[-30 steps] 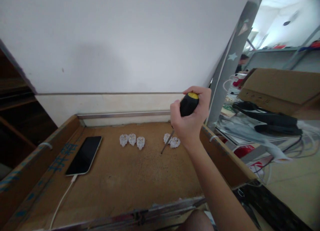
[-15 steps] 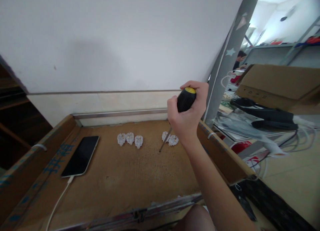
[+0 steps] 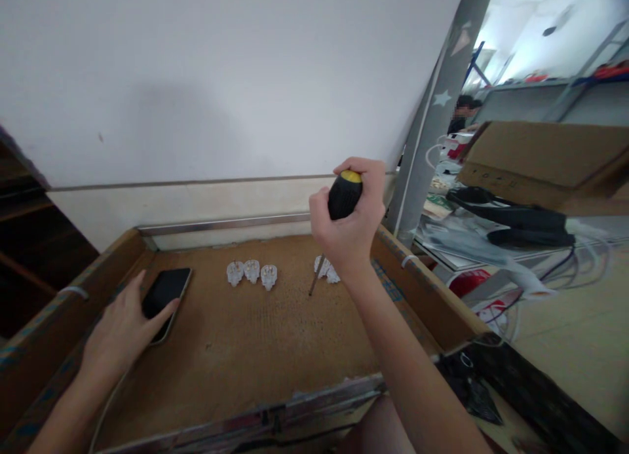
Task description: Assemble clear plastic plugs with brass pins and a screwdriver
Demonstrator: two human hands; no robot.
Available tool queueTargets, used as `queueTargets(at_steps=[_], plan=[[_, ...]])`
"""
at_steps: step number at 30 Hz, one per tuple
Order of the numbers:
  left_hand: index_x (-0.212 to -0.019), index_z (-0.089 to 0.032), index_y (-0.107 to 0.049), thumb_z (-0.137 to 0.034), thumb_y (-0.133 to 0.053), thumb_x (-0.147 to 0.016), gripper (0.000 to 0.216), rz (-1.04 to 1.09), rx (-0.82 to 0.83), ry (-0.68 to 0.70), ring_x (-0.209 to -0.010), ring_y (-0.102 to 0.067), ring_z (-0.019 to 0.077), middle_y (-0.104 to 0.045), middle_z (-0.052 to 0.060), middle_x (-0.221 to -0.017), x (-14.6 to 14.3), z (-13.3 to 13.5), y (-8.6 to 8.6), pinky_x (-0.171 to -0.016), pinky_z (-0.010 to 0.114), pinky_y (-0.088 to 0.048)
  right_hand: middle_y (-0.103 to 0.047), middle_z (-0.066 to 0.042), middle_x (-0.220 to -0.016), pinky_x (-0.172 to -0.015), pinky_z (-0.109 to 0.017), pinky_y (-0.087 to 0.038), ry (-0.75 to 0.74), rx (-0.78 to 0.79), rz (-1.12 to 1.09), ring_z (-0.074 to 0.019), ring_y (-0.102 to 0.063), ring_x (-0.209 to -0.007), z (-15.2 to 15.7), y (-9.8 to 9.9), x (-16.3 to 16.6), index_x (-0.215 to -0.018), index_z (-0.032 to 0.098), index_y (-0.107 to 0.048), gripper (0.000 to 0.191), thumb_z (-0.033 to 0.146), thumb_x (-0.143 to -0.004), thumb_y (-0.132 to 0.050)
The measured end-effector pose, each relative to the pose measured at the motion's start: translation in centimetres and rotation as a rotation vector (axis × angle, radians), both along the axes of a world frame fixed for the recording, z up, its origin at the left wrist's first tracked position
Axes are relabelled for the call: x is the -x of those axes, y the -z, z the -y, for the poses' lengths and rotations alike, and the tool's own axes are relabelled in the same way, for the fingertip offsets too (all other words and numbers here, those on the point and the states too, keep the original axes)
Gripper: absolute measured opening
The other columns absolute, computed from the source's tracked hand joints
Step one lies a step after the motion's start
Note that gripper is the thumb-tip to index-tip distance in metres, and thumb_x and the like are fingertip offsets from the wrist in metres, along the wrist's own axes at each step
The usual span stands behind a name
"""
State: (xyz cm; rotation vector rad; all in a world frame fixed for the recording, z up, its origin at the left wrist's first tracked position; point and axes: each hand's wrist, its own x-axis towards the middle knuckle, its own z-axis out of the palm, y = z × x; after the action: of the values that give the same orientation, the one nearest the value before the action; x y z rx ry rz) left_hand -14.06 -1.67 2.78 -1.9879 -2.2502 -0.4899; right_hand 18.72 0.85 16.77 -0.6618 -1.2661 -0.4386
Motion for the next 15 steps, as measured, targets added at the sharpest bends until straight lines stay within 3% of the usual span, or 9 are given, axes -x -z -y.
queueTargets(at_steps=[4,15], plan=[[-0.143,-0.007,-0.018,-0.056,-0.032,-0.084,0.078,0.030,0.135,-0.009,-0.120,-0.047,0.0417,-0.036,0.023,-0.142,-0.7,-3.9,0.4,-0.092,0.056,-0.042,-0.044,0.002,-0.076,-0.055,-0.025,-0.038,-0.028,0.002,0.030,-0.0092,-0.042,-0.060,0.1,0.1,0.9,-0.088,0.022,-0.045,0.022,0.011,-0.070,-0.050],[-0.146,-0.020,-0.014,-0.053,-0.029,-0.087,0.069,-0.005,0.152,-0.114,-0.120,-0.046,0.0426,-0.027,0.020,-0.147,-3.5,-3.6,0.2,-0.090,0.056,-0.043,-0.045,0.003,-0.077,-0.053,-0.024,-0.036,-0.112,0.076,0.023,-0.0073,-0.040,-0.056,-0.4,0.1,1.5,-0.089,0.021,-0.044,0.022,0.011,-0.071,-0.049]])
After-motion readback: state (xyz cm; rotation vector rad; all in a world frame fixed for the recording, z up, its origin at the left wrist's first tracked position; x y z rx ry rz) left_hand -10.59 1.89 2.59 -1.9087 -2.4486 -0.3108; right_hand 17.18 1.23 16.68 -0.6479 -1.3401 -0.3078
